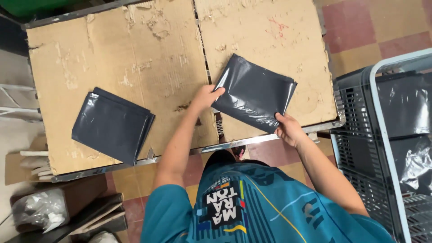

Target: Folding large plastic bags coming off a production line and placing them into a storage crate.

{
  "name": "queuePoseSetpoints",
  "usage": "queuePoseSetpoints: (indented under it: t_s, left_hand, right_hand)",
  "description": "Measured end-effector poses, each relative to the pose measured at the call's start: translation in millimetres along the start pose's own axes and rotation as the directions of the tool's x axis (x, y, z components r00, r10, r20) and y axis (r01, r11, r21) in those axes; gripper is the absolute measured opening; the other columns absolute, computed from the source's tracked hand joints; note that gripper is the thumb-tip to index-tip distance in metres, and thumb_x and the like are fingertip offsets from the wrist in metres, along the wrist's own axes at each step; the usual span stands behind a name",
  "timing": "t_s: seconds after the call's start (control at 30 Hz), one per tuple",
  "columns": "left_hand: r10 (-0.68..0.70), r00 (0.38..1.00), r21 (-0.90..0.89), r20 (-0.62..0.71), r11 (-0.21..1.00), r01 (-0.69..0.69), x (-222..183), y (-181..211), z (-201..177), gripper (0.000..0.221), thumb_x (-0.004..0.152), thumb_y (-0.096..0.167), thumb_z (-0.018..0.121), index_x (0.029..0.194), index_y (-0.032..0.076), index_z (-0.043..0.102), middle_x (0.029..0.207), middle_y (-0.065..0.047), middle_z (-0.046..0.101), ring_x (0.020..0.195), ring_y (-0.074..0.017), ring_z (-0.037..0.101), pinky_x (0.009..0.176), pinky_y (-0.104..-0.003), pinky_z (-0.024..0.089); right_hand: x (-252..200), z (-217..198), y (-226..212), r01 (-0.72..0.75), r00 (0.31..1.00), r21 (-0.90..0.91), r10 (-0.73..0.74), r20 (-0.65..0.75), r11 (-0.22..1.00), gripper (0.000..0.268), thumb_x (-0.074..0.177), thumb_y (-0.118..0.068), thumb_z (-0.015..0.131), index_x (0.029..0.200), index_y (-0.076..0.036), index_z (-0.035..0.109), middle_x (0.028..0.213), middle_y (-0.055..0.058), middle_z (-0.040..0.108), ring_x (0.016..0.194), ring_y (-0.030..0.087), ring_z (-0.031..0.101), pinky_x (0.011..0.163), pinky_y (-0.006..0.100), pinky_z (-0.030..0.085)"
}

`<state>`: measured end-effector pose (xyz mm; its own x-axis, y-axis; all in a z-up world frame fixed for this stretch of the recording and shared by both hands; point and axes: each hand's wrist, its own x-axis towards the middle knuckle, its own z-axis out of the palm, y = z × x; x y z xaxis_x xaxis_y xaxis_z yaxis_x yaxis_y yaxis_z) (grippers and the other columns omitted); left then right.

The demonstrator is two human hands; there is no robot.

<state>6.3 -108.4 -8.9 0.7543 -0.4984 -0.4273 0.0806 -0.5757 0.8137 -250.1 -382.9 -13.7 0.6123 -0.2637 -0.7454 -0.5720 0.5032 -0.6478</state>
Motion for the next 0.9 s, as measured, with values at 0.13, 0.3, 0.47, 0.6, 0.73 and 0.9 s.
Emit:
queuePoseSetpoints:
  t_s: [0.13, 0.3, 0.47, 0.6, 0.73, 0.9]
  left_hand:
    - [0.159, 0.953, 0.293, -0.257, 0.953, -0.079, -38.4, 64.1, 3.7, 0.047, 0.087, 0.06, 0.069, 0.073, 0.017, 0.06, 0.059, -0.003, 0.06, 0.062, -0.0212, 0.067, 0.053, -0.03, 0.045]
    - [0.192, 0.879, 0.588, -0.437, 0.8, 0.118, -29.3, 82.2, 34.8, 0.067, 0.078, 0.058, 0.073, 0.118, 0.006, 0.06, 0.107, -0.016, 0.06, 0.1, -0.0383, 0.064, 0.076, -0.051, 0.055]
    - [0.693, 0.511, 0.75, -0.509, 0.648, -0.132, -36.6, 72.6, 68.4, 0.011, 0.091, 0.037, 0.054, 0.092, 0.026, 0.053, 0.086, 0.006, 0.052, 0.065, -0.0147, 0.063, 0.056, -0.034, 0.052]
    - [0.914, 0.209, 0.771, -0.348, 0.406, -0.491, -133.7, 88.6, 21.0, 0.036, 0.072, 0.029, 0.079, 0.095, 0.021, 0.052, 0.097, 0.005, 0.05, 0.067, -0.0184, 0.066, 0.062, -0.027, 0.054]
    - [0.886, 0.256, 0.671, -0.387, 0.462, -0.58, -217.1, 68.2, -95.5, 0.04, 0.078, 0.042, 0.079, 0.097, 0.016, 0.056, 0.092, 0.004, 0.054, 0.069, -0.0205, 0.068, 0.058, -0.029, 0.056]
    - [0.715, 0.388, 0.677, -0.582, 0.69, -0.255, -272.4, 9.6, -255.7, 0.041, 0.084, 0.053, 0.071, 0.085, 0.018, 0.049, 0.061, -0.001, 0.057, 0.054, -0.0217, 0.067, 0.049, -0.032, 0.052]
  right_hand:
    - [-4.3, 3.2, -10.3, -0.054, 0.998, 0.044, 0.054, 0.012, 0.998, 0.018, 0.098, -0.028, 0.063, 0.093, -0.013, 0.054, 0.051, 0.009, 0.052, 0.037, 0.021, 0.061, 0.032, 0.024, 0.045]
    - [-9.9, 11.6, -22.3, -0.059, 0.998, -0.042, 0.057, -0.039, 0.997, 0.018, 0.098, -0.026, 0.06, 0.107, -0.013, 0.051, 0.075, 0.006, 0.05, 0.049, 0.025, 0.067, 0.043, 0.029, 0.058]
    - [-50.3, 40.1, -24.6, 0.077, 0.987, -0.243, -0.109, -0.122, 0.967, 0.037, 0.102, -0.03, 0.063, 0.127, -0.007, 0.048, 0.112, 0.021, 0.052, 0.088, 0.036, 0.065, 0.071, 0.053, 0.055]
    - [-69.7, 76.9, -18.1, 0.533, 0.843, -0.03, -0.527, 0.111, 0.846, 0.049, 0.103, -0.012, 0.057, 0.147, -0.013, 0.038, 0.136, 0.008, 0.043, 0.125, 0.03, 0.053, 0.113, 0.06, 0.036]
    - [-46.4, 140.1, -17.6, 0.402, 0.837, 0.309, -0.483, 0.257, 0.862, 0.05, 0.095, -0.023, 0.06, 0.144, -0.018, 0.048, 0.144, 0.005, 0.049, 0.133, 0.027, 0.053, 0.12, 0.053, 0.036]
    - [-57.1, 297.3, 1.0, 0.455, 0.87, 0.035, -0.453, 0.196, 0.89, 0.038, 0.094, -0.018, 0.075, 0.127, -0.005, 0.061, 0.116, 0.012, 0.064, 0.104, 0.025, 0.068, 0.091, 0.052, 0.055]
